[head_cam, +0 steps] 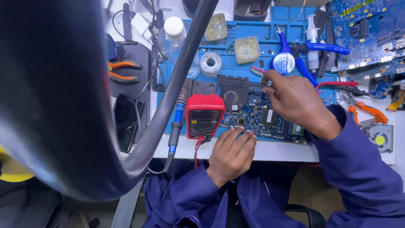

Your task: The person uses a multimeter to test various points on a blue circuit board. They hold the probes against different components and connectors on the board while observing the readings on the multimeter display.

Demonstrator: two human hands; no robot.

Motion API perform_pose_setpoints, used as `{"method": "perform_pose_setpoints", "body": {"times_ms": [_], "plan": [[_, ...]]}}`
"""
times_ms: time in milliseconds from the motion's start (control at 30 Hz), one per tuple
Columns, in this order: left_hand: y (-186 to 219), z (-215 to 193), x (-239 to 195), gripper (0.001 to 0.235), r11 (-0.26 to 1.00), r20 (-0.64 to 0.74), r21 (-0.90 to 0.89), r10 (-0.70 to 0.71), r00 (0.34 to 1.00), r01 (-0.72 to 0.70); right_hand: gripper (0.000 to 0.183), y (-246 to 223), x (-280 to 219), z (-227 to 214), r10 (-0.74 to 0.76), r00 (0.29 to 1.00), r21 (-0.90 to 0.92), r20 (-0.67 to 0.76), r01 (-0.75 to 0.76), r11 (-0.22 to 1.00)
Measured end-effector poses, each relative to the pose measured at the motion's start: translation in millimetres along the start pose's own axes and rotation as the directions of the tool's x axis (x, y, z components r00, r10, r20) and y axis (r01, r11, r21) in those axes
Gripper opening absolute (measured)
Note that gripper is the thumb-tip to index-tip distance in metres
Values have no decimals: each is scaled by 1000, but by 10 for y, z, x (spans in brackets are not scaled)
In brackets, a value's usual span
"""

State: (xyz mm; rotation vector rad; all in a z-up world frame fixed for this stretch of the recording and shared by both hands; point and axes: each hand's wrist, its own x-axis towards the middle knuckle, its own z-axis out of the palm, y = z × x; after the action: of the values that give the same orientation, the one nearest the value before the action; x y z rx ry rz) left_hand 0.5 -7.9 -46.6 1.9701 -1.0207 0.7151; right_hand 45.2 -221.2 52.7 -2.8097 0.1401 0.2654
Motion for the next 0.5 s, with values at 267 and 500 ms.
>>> {"method": "perform_pose_setpoints", "body": {"times_ms": [267,500], "plan": [[-4,-263,214,11,994,150,-108,45,988,-28,8,140,-165,-59,-24,993,153,-119,42,987],[-9,-262,146,16,977,149,-204,-23,989,54,17,31,-563,-390,15,961,25,-276,-9,1000]]}}
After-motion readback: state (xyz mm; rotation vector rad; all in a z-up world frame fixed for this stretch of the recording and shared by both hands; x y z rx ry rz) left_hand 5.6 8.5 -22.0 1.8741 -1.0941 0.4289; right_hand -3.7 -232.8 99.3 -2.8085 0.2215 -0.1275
